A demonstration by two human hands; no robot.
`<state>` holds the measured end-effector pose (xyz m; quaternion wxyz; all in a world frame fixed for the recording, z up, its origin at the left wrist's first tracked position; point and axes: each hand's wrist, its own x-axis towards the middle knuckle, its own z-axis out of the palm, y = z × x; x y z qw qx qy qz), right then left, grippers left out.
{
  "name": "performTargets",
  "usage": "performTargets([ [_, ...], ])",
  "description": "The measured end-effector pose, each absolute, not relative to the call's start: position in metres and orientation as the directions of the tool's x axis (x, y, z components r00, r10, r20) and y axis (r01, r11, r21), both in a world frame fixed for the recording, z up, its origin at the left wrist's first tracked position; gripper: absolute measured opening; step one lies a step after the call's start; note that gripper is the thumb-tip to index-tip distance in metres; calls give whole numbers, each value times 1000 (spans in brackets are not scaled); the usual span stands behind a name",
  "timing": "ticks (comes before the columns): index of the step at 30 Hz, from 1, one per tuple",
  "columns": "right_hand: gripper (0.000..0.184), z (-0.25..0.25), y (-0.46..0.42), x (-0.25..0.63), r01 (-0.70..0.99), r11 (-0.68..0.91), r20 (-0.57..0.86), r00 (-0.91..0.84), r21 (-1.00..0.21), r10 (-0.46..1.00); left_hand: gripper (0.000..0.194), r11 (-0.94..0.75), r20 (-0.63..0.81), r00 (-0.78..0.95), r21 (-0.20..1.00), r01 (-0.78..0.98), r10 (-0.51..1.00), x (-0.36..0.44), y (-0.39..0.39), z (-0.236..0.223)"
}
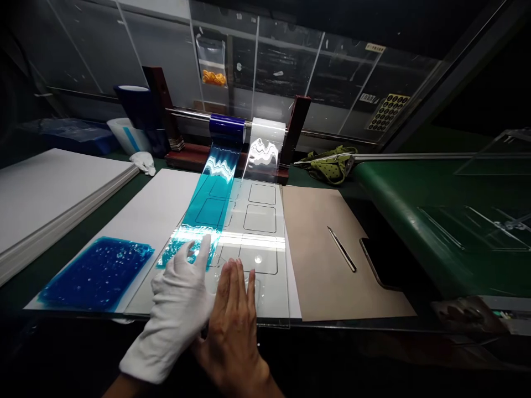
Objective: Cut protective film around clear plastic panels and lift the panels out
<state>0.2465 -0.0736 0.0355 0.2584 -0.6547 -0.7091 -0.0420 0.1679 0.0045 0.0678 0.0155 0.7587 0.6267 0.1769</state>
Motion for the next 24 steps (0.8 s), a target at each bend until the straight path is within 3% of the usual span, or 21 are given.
performTargets([
  [2, 107, 39, -66, 277, 931, 229, 407, -99, -283, 908, 102, -326, 272, 277, 154, 933, 921, 159, 6, 68],
  [4, 109, 43, -59, 312, 916, 276, 384, -152, -290, 911, 119, -332, 318, 273, 147, 932, 908, 142, 8, 65],
  [9, 107, 44, -39, 378, 926, 269, 313, -182, -263, 932, 110, -232, 399, 127, 227, 946, 908, 100, 3, 29],
  [14, 108, 32, -23, 393, 918, 314, 250, -254, -241, 934, 103, -218, 341, 137, 211, 953, 930, 91, -26, -2],
  [24, 110, 22, -5, 394, 894, 363, 184, -323, -261, 928, 100, -236, 339, 176, 142, 961, 924, 95, -33, -14],
])
